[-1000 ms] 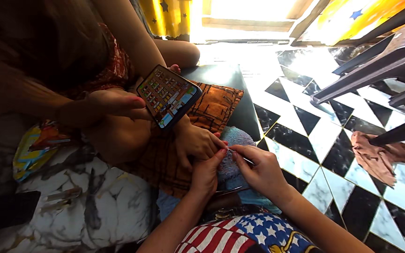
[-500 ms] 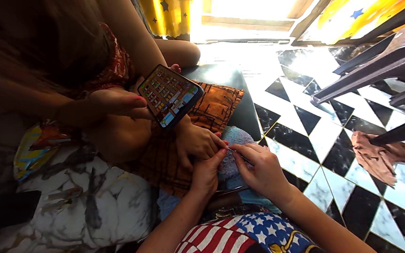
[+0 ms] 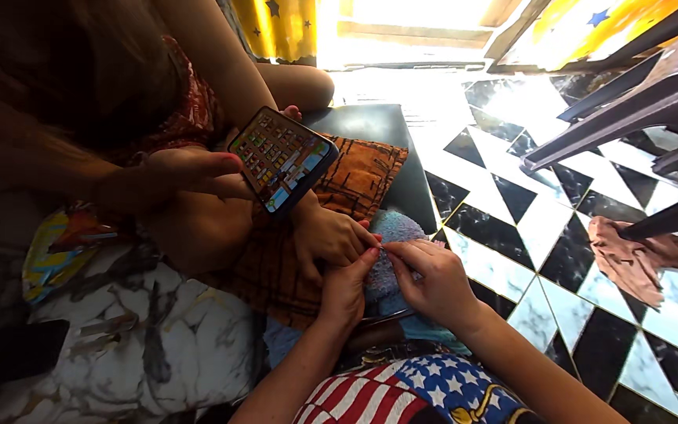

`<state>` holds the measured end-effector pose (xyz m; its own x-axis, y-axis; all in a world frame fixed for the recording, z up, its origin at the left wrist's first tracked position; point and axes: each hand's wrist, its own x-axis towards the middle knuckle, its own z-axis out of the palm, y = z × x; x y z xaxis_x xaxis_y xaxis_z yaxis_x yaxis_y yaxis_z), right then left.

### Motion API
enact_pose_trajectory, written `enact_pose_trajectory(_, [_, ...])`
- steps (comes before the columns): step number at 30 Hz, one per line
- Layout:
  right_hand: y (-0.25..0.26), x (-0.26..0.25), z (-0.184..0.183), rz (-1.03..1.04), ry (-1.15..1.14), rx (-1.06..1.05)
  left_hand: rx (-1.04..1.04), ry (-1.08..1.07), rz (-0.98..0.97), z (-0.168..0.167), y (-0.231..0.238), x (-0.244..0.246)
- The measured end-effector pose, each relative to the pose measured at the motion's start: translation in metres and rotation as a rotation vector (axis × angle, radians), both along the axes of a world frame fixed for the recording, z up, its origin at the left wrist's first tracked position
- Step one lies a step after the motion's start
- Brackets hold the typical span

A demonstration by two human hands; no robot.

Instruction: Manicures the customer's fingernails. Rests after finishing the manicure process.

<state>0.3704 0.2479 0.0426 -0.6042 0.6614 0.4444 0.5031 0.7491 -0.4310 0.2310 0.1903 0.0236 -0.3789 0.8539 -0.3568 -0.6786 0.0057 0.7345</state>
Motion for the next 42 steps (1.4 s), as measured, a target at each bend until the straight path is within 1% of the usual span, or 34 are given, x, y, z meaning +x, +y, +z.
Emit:
enact_pose_trajectory(9, [0.007,0.002,0.001,0.052,-0.019,0.039,-0.008,0.003,0.0,0.002,0.0,0.0])
enact_pose_trajectory(11, [0.008,0.003,0.001,0.061,-0.006,0.012,-0.003,0.006,-0.005,0.002,0.0,0.0])
enact_pose_trajectory(14, [0.008,0.009,0.0,0.065,0.066,-0.135,0.018,0.008,-0.008,0.002,-0.001,-0.001])
enact_pose_trajectory(19, [0.0,0.012,0.007,0.041,0.262,-0.597,0.045,-0.017,-0.024,0.002,-0.003,-0.002])
enact_pose_trajectory(23, [-0.006,0.007,0.013,-0.008,0.37,-0.816,0.062,-0.017,-0.017,0.001,-0.003,-0.002])
enact_pose_trajectory(33, [-0.006,0.007,0.017,0.017,0.477,-1.034,0.059,-0.022,-0.011,0.001,-0.003,-0.002])
enact_pose_trajectory(42, [-0.004,0.007,0.016,0.02,0.487,-1.062,0.053,-0.026,0.001,0.001,-0.002,-0.001])
